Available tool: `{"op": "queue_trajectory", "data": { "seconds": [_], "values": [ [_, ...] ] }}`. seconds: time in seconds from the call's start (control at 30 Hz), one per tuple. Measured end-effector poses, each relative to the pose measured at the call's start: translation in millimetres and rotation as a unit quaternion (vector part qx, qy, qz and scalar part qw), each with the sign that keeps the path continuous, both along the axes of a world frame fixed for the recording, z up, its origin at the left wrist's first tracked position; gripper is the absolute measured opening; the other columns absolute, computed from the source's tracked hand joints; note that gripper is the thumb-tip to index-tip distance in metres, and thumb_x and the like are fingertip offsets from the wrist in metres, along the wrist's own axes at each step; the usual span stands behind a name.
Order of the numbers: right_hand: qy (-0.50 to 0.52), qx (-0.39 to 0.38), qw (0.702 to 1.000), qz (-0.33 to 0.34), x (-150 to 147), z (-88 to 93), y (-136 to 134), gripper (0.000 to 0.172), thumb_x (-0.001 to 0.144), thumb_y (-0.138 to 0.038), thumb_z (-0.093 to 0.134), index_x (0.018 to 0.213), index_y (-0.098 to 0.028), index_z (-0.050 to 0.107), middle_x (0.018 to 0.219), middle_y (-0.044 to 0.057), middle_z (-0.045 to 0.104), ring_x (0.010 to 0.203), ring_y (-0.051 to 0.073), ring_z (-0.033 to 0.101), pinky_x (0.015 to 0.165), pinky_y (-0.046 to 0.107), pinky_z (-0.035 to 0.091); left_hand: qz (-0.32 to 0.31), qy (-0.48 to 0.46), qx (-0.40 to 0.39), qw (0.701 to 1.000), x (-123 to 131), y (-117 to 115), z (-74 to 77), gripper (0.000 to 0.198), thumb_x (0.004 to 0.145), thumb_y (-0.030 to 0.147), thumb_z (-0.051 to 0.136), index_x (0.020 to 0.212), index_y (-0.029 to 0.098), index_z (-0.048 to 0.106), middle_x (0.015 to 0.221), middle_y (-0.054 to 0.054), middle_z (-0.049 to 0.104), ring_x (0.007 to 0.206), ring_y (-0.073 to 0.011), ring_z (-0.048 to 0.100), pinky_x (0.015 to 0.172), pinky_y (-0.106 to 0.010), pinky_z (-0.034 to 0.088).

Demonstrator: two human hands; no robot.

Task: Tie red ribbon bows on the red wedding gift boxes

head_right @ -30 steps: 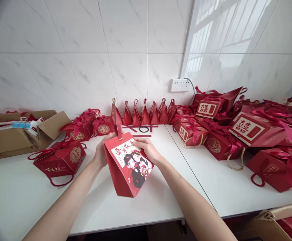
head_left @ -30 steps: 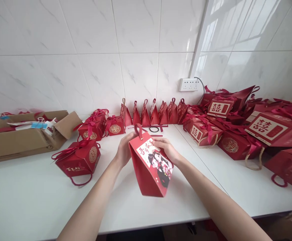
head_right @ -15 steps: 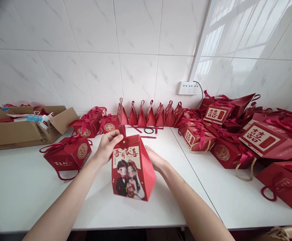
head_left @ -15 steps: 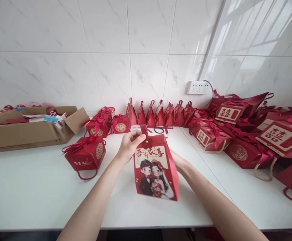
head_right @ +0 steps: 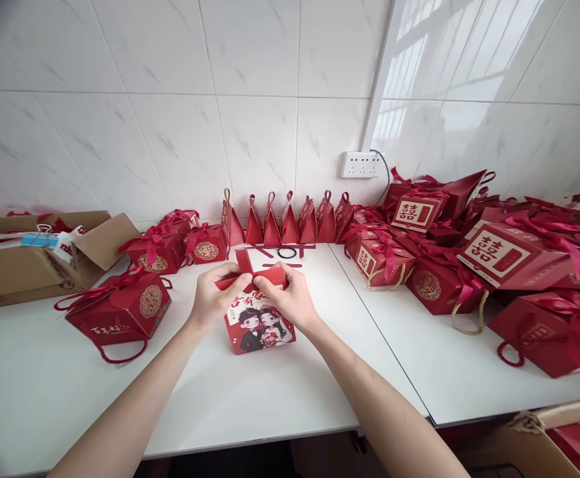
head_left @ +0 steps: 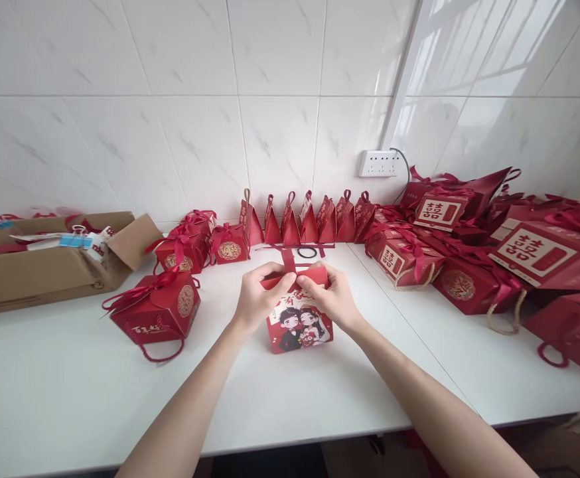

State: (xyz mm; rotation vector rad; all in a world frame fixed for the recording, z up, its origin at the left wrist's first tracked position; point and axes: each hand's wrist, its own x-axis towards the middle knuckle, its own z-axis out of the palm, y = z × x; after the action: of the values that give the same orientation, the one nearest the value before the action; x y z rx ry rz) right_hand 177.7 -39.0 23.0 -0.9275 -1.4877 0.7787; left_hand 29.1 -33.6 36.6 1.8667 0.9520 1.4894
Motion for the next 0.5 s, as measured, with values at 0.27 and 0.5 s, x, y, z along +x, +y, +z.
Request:
{"op": "queue_trajectory", "data": {
  "seconds": [0.27, 0.5],
  "values": [
    [-0.006, 0.013, 1.000, -0.007, 2.8, 4.1, -2.8, 0.033, 0.074, -0.042, 0.061, 0.058, -0.019, 0.043, 0.056, -0.005, 0.044, 0.051, 0.009, 0.040, 0.048, 0.022, 0.036, -0.013, -0.018, -0.043, 0.999, -2.4, 0.1, 4.2, 0.020, 0.074, 0.035, 0.064, 0.066, 0.016, 0.064, 0.066, -0.002, 0.065, 0.063, -0.0143, 0.059, 0.059, -0.023, 0.047],
    [0.009, 0.010, 1.000, -0.021, 5.0, 2.4, 1.9, 0.032, 0.073, -0.044, 0.063, 0.061, -0.019, 0.047, 0.058, -0.004, 0.047, 0.052, 0.010, 0.042, 0.049, 0.023, 0.037, -0.074, -0.029, -0.096, 0.992, -1.6, 1.1, -1.4, 0.019, 0.070, 0.033, 0.067, 0.077, 0.015, 0.066, 0.066, -0.001, 0.063, 0.058, -0.0128, 0.056, 0.053, -0.022, 0.044]
  ]
}}
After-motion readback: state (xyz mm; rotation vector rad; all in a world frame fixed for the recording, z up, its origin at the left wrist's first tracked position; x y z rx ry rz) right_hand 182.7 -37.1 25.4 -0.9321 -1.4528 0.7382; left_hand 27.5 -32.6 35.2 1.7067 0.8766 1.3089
